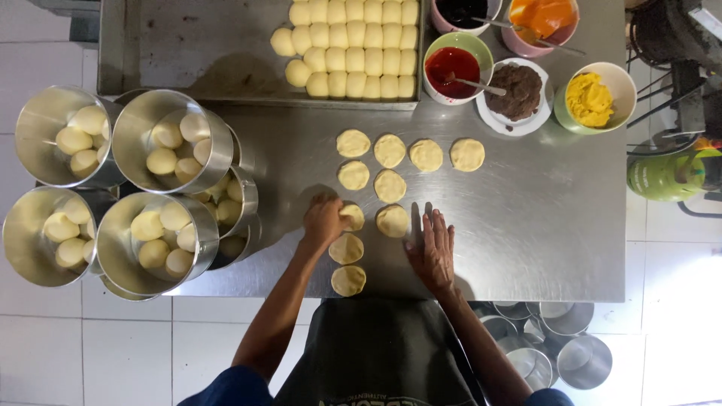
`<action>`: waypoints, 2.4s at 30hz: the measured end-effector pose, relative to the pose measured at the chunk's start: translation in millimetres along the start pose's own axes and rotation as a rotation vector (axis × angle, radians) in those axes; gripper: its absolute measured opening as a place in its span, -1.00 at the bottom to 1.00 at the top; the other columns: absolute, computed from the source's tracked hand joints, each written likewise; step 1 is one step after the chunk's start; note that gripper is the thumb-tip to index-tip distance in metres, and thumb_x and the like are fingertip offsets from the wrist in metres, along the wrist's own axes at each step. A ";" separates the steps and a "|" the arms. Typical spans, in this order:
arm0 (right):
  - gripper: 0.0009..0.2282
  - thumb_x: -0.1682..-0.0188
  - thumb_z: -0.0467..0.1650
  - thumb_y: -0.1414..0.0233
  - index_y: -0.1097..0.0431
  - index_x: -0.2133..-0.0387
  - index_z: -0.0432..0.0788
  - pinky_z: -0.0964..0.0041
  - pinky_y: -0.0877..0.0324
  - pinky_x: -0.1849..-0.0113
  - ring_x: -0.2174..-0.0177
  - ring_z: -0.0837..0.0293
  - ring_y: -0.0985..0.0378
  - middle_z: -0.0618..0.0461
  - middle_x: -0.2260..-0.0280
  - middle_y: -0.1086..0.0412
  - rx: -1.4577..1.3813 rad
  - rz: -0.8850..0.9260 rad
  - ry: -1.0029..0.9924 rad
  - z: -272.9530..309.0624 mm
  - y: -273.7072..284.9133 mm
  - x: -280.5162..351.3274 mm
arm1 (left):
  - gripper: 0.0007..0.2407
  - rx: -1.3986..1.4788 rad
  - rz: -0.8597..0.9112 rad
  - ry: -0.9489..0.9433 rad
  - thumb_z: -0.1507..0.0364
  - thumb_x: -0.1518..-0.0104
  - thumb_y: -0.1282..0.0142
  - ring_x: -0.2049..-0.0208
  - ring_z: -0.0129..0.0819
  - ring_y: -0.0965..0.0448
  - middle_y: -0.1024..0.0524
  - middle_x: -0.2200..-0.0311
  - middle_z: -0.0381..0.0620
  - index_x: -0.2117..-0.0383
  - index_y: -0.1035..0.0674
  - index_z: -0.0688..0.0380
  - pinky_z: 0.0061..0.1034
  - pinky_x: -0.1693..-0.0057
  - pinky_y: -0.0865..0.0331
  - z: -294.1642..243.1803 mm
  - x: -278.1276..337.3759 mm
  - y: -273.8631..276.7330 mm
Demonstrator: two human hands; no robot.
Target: Flattening small pre-portioned dough balls by hand on a stainless steel workbench.
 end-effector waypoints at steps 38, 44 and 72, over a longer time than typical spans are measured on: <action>-0.77 0.21 -0.09 -0.20 -0.57 0.36 0.16 0.27 -0.50 0.24 0.09 0.16 -0.57 0.30 0.16 -0.49 0.024 0.222 0.496 41.7 -101.7 30.2 | -0.64 0.026 -0.143 -0.073 0.22 0.03 -0.32 0.24 0.15 -0.65 -0.51 0.30 0.11 0.19 -0.50 0.12 -0.06 0.11 -0.55 -14.4 78.9 12.3; -0.63 0.32 -0.12 -0.32 -0.48 0.29 0.03 0.22 -0.48 0.29 0.16 0.07 -0.49 0.14 0.23 -0.33 0.092 0.369 0.571 66.2 -89.0 29.3 | -0.68 -0.020 0.241 -0.021 0.19 0.06 -0.33 -0.02 0.06 -0.54 -0.51 0.11 -0.04 0.20 -0.63 -0.05 -0.12 -0.07 -0.50 7.4 140.2 -11.5; -0.50 -0.10 -0.20 0.05 -0.26 -0.27 -0.17 -0.09 -0.19 -0.19 -0.25 -0.07 -0.28 -0.08 -0.33 -0.19 0.088 -0.057 0.435 53.9 14.7 -36.1 | -0.73 0.240 -0.176 -0.198 0.35 -0.15 -0.25 0.21 0.03 -0.68 -0.61 0.32 0.02 0.06 -0.58 0.15 -0.18 0.15 -0.59 -42.2 135.8 47.9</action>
Point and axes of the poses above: each hand's wrist, its own x-axis away from the middle knuckle, its own y-axis out of the back of the hand, z = x × y, the point moved 2 cm from there along -x, towards the middle knuckle
